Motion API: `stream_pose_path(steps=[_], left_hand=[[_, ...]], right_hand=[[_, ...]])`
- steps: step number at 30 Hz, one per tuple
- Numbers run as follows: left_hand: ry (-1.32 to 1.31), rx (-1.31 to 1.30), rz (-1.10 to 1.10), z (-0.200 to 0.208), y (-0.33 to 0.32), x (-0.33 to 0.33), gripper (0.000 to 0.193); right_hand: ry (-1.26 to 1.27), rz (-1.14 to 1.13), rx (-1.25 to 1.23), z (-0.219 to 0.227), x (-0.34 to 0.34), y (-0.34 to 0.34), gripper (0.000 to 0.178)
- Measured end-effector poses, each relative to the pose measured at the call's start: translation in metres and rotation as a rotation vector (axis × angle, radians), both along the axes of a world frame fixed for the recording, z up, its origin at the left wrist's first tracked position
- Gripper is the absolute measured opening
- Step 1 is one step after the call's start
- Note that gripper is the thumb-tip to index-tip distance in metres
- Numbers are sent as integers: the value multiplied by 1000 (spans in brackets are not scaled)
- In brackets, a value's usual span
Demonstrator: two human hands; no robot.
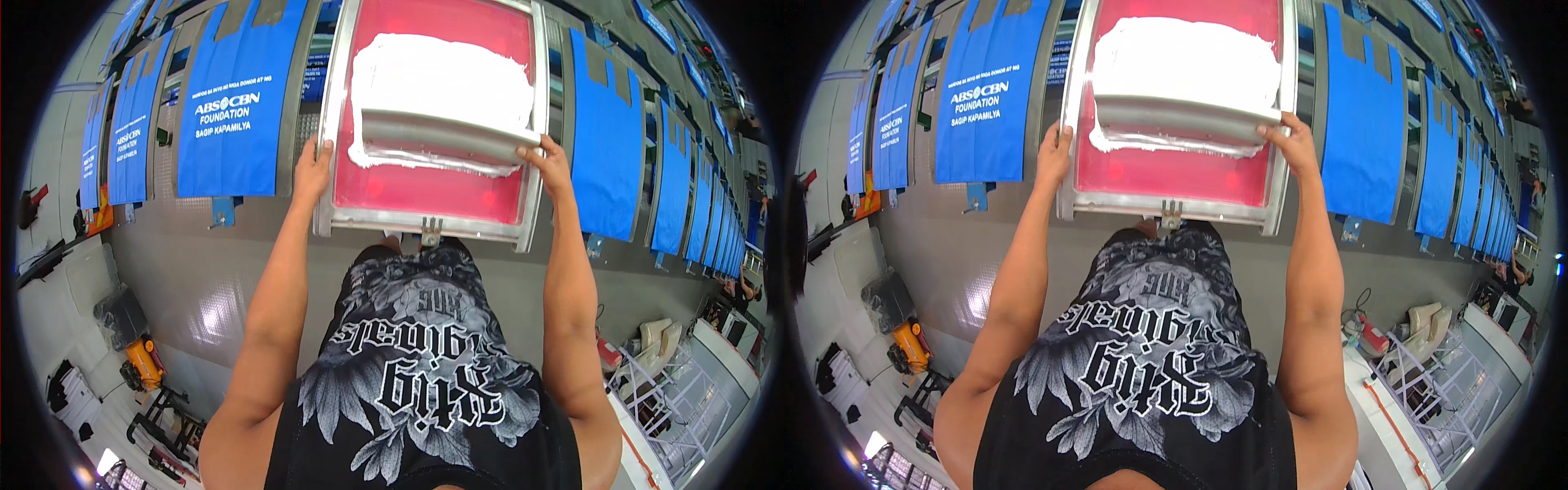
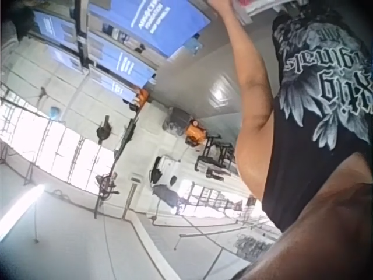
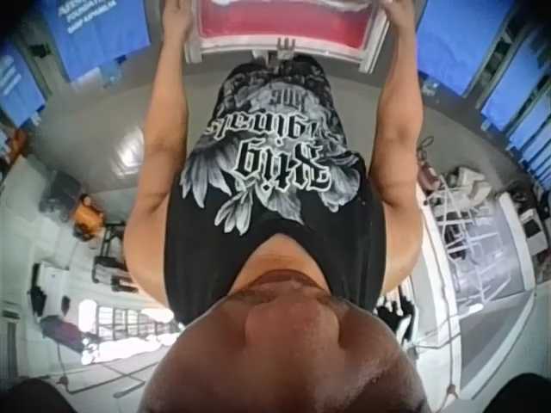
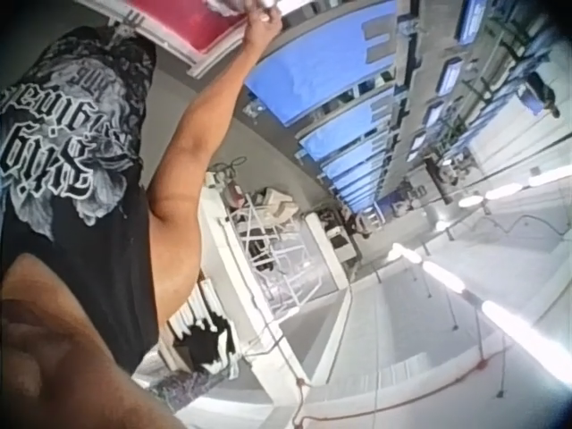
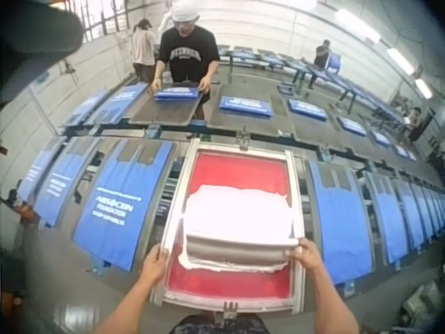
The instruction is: Applying white ink to blue shirts using a screen printing frame and squeegee.
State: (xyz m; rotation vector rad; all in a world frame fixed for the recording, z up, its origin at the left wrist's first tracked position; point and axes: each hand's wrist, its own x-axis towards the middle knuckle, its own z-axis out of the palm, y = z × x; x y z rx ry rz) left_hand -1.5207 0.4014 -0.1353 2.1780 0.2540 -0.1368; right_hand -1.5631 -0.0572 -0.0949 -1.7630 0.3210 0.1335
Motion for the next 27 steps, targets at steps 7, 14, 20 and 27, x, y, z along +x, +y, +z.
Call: stream_pose_path(steps=[7, 14, 20, 27], left_hand=[[-310, 209, -735, 144, -40, -19, 65], [-315, 409, -824, 169, -42, 30, 25], [-611, 496, -655, 108, -55, 84, 38], [-312, 514, -740, 136, -35, -13, 45]], right_hand=[[-210, 407, -860, 93, -49, 62, 36], [-16, 501, -959, 131, -17, 96, 37], [-431, 351, -1225, 79, 61, 87, 29], [-328, 481, -973, 101, -35, 93, 41]])
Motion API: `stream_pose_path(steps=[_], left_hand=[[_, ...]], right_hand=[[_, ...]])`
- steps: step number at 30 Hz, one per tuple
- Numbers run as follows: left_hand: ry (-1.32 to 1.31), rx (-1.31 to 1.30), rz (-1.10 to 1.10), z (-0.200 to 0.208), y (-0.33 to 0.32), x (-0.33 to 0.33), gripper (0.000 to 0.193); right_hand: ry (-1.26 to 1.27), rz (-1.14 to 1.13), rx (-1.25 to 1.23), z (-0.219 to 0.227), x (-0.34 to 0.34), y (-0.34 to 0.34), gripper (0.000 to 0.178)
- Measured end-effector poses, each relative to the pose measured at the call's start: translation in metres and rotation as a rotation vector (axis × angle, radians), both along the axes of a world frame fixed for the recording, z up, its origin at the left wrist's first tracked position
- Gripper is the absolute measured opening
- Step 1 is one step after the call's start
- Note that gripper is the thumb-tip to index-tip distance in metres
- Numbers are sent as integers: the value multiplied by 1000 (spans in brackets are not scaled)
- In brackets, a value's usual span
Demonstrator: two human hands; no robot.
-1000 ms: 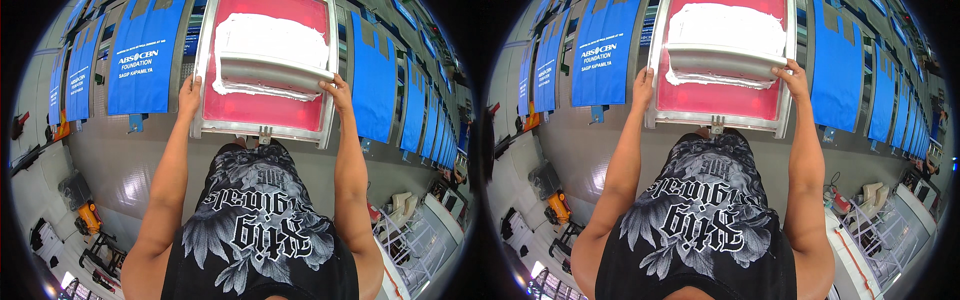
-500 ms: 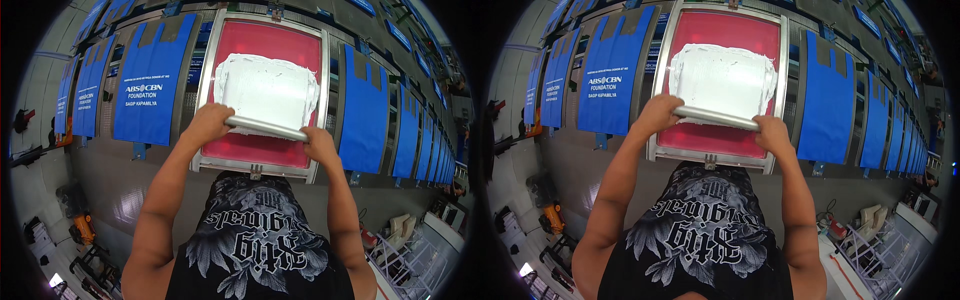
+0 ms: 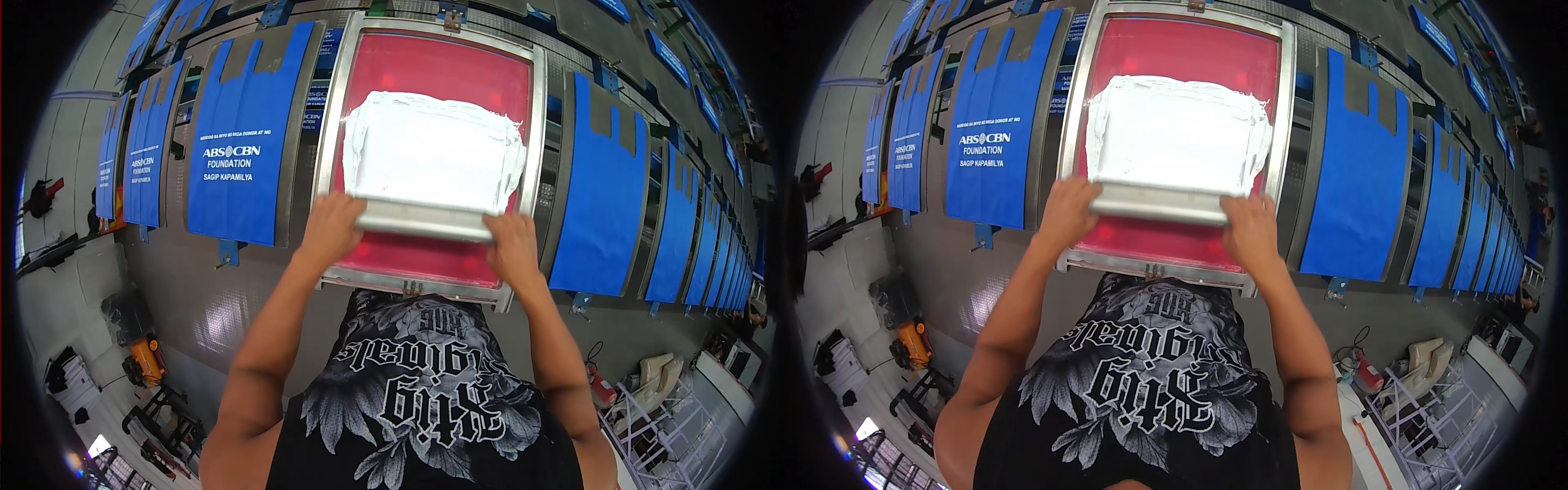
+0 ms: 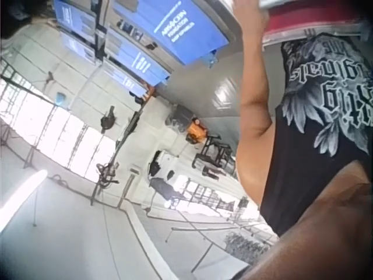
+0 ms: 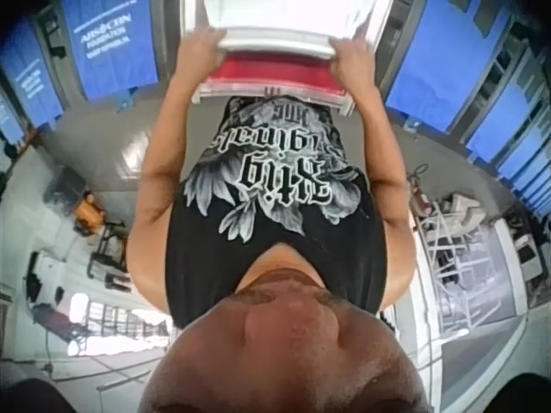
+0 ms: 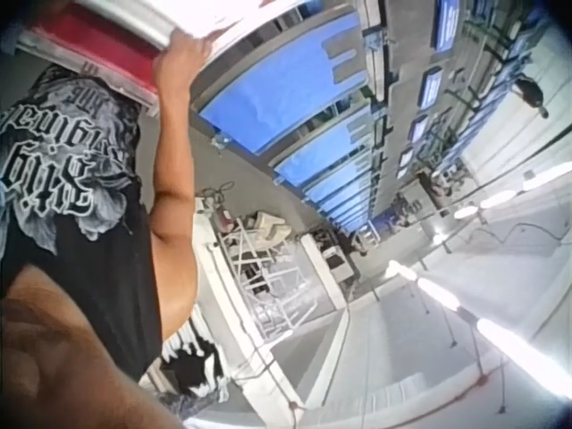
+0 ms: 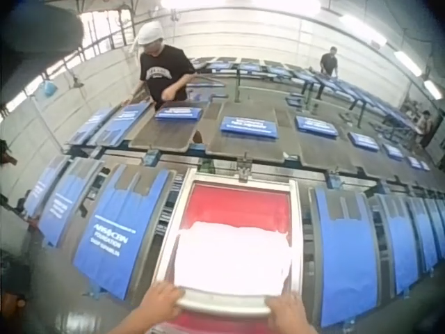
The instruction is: Applying white ink to blue shirts using a screen printing frame and squeegee.
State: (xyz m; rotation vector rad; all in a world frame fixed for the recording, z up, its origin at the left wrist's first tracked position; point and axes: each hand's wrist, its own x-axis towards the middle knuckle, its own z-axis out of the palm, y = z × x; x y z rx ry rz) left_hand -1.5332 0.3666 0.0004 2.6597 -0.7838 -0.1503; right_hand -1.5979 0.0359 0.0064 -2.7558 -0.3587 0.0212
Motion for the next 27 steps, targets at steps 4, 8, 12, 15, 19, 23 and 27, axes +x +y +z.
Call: stream_pose_path(steps=[4, 8, 12, 15, 19, 23, 27], left_hand=[[34, -140, 71, -16, -9, -48, 41], [-114, -177, 49, -48, -13, -2, 36], [-68, -54, 165, -29, -53, 125, 27], [84, -7, 150, -1, -65, 163, 29], [223, 50, 143, 1, -17, 55, 35], [38, -125, 35, -28, -5, -45, 40], [-28, -116, 116, -31, -27, 60, 34]], right_hand=[[146, -41, 21, -7, -37, 5, 43], [63, -47, -32, -29, 7, -9, 43], [-79, -90, -233, -38, 125, -38, 36], [142, -89, -221, -7, 171, -43, 37], [282, -48, -194, 9, 59, -12, 38], [299, -72, -128, -12, -39, 4, 42], [132, -93, -237, -21, 68, -12, 45]])
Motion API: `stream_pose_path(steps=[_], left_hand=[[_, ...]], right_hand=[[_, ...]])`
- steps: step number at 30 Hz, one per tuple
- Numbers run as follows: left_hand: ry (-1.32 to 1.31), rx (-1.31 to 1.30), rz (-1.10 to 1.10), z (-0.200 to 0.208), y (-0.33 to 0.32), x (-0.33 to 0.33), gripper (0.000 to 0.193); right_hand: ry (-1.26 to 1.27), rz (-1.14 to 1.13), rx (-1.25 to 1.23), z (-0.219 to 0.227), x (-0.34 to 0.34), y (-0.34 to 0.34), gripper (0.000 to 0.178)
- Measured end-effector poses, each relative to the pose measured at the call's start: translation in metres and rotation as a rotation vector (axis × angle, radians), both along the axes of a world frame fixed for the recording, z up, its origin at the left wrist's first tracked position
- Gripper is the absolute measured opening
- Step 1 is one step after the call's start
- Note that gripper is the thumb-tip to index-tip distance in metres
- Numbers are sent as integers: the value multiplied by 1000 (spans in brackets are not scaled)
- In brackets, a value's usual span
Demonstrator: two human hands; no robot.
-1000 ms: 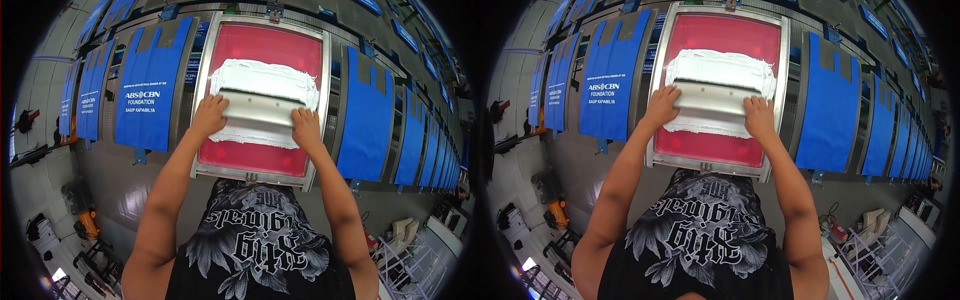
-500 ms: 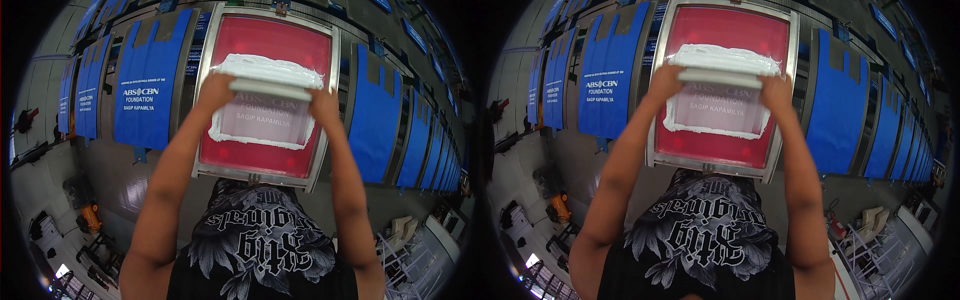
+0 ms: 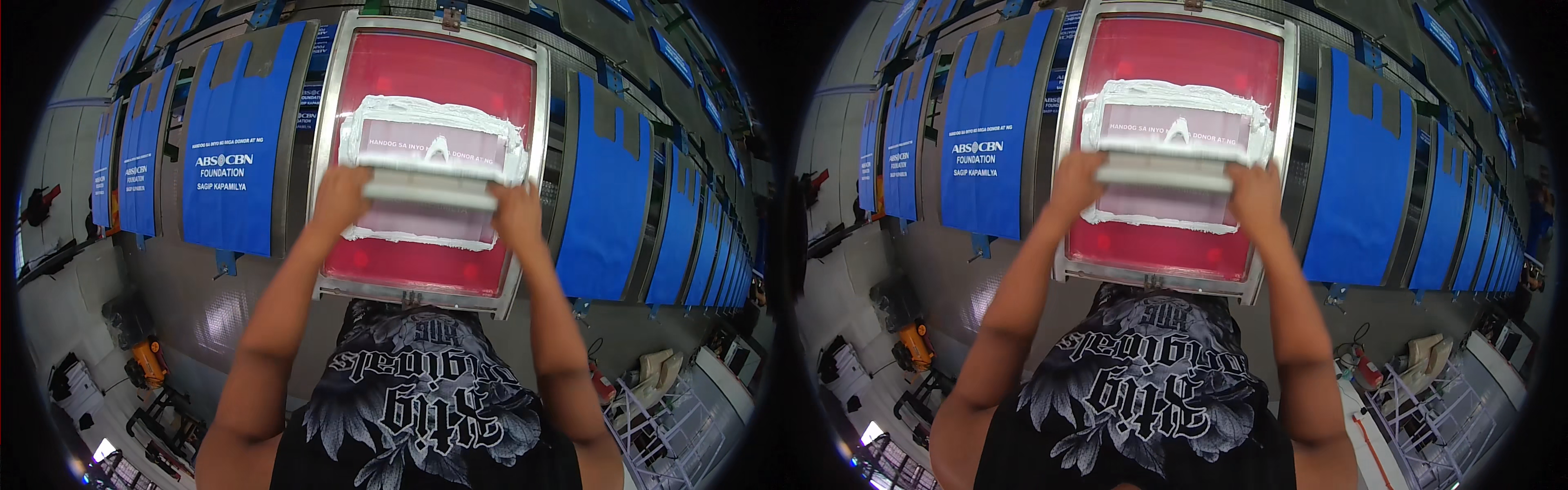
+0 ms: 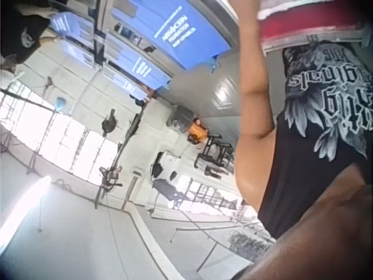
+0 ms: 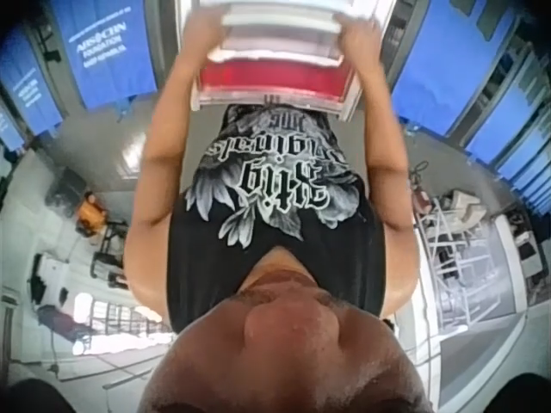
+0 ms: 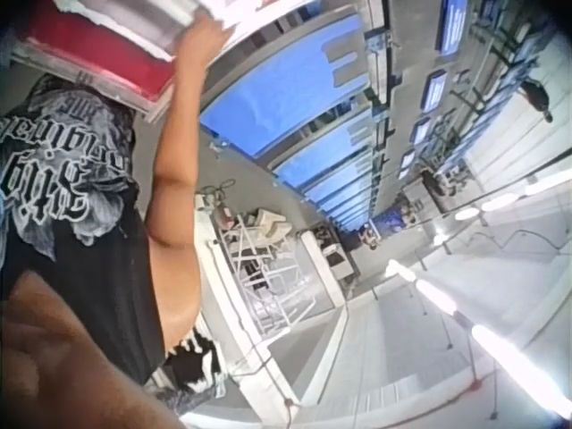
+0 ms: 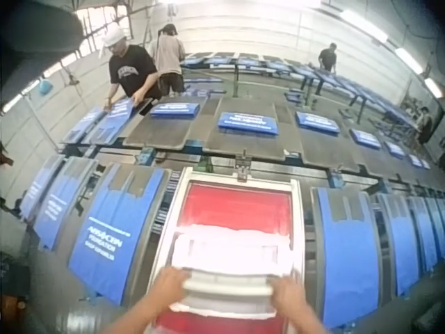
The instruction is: Applying white ink to blue shirts using a screen printing frame and squeegee.
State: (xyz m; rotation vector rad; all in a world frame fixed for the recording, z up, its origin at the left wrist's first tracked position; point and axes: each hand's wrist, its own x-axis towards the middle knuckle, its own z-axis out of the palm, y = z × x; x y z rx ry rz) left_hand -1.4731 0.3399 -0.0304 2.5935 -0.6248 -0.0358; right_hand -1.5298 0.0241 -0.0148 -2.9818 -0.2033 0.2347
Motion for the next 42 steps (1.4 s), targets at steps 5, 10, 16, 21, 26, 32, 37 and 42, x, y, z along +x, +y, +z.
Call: stream_pose_path(steps=[5, 10, 16, 21, 26, 32, 37, 42], left_hand=[[111, 104, -7, 38, -42, 115, 29], [188, 125, -106, 26, 19, -38, 32], [1, 6, -67, 1, 7, -37, 28], [158, 174, 1, 28, -36, 110, 33], [164, 135, 17, 55, -21, 122, 45], [-272, -62, 202, 64, 25, -9, 46], [1387, -138, 153, 0, 17, -192, 46], [1425, -725, 153, -76, -2, -257, 47]], right_hand=[[-43, 36, 45, 12, 105, -38, 36], [152, 42, 43, 32, -48, 3, 43], [-123, 9, 148, -10, -45, -1, 49], [65, -1, -3, 7, 103, -29, 41], [131, 80, 76, 30, 142, -29, 47], [136, 76, 119, 69, 152, -27, 50], [196, 72, 99, 29, 151, -34, 53], [209, 113, 83, 35, 150, -7, 52]])
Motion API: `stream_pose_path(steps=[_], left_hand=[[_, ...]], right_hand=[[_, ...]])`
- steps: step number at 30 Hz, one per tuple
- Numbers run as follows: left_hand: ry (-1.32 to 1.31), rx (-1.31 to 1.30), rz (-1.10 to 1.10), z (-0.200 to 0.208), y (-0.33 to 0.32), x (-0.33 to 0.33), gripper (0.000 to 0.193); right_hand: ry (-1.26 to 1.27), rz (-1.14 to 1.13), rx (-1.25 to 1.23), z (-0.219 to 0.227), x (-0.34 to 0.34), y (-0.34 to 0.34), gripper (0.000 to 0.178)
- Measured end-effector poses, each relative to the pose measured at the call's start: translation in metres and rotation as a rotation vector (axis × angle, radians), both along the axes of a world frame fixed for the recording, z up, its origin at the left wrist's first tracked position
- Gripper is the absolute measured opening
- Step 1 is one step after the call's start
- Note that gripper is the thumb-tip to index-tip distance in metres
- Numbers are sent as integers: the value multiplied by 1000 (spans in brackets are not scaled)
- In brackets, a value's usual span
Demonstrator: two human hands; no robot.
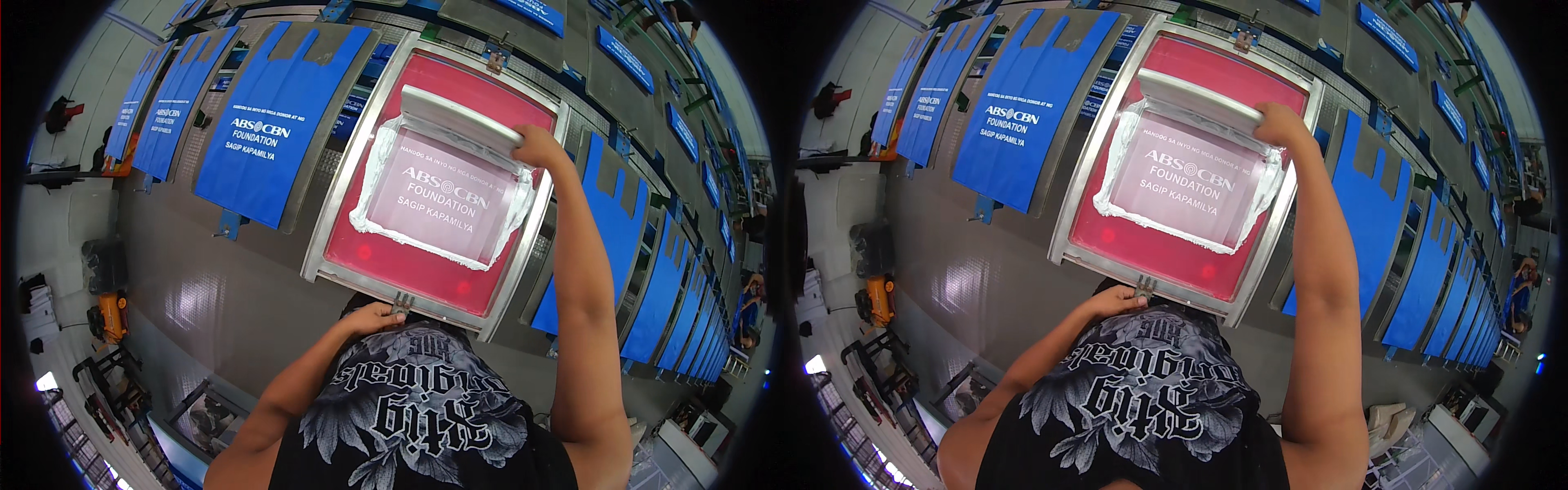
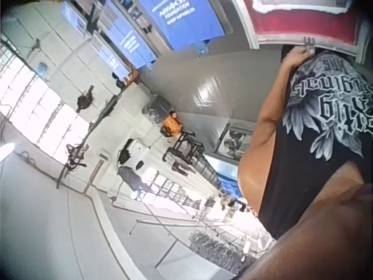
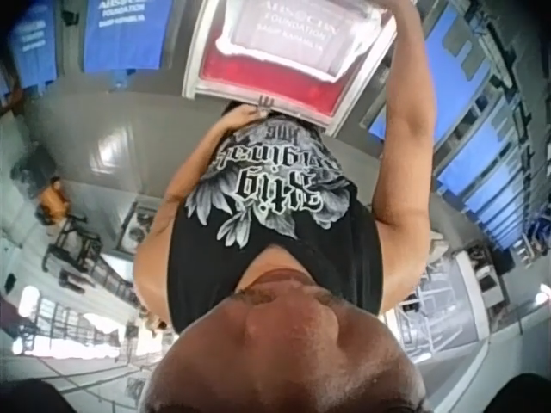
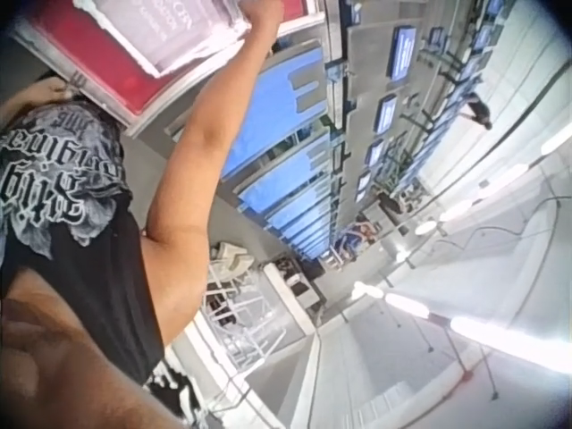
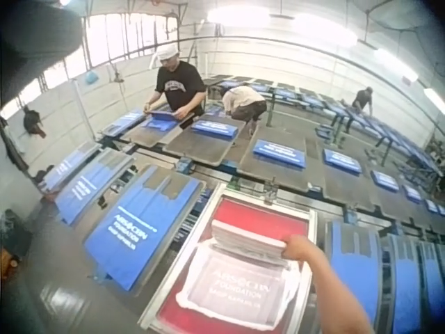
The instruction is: Applying white ink to blue shirts using a screen printing frame and squeegee.
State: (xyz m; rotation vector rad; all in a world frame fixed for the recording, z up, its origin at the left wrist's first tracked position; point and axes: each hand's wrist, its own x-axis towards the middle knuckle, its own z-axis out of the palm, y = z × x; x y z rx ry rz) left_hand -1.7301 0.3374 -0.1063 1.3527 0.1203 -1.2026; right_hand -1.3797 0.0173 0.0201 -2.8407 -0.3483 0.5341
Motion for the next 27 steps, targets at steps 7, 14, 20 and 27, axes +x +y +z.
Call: stream_pose_path(steps=[7, 14, 20, 27], left_hand=[[-220, -108, -119, 33, -11, 17, 45], [-169, -62, -117, 16, -8, 24, 43], [-152, 80, -117, -19, 5, 24, 46], [-225, 556, -210, -15, 46, 0, 59]], right_hand=[[-120, -5, 13, 5, -9, 23, 51], [-102, -33, 7, -15, -177, 78, 47], [-261, -25, 155, -62, -279, 106, 43], [-239, -112, 122, -49, -272, 89, 37]])
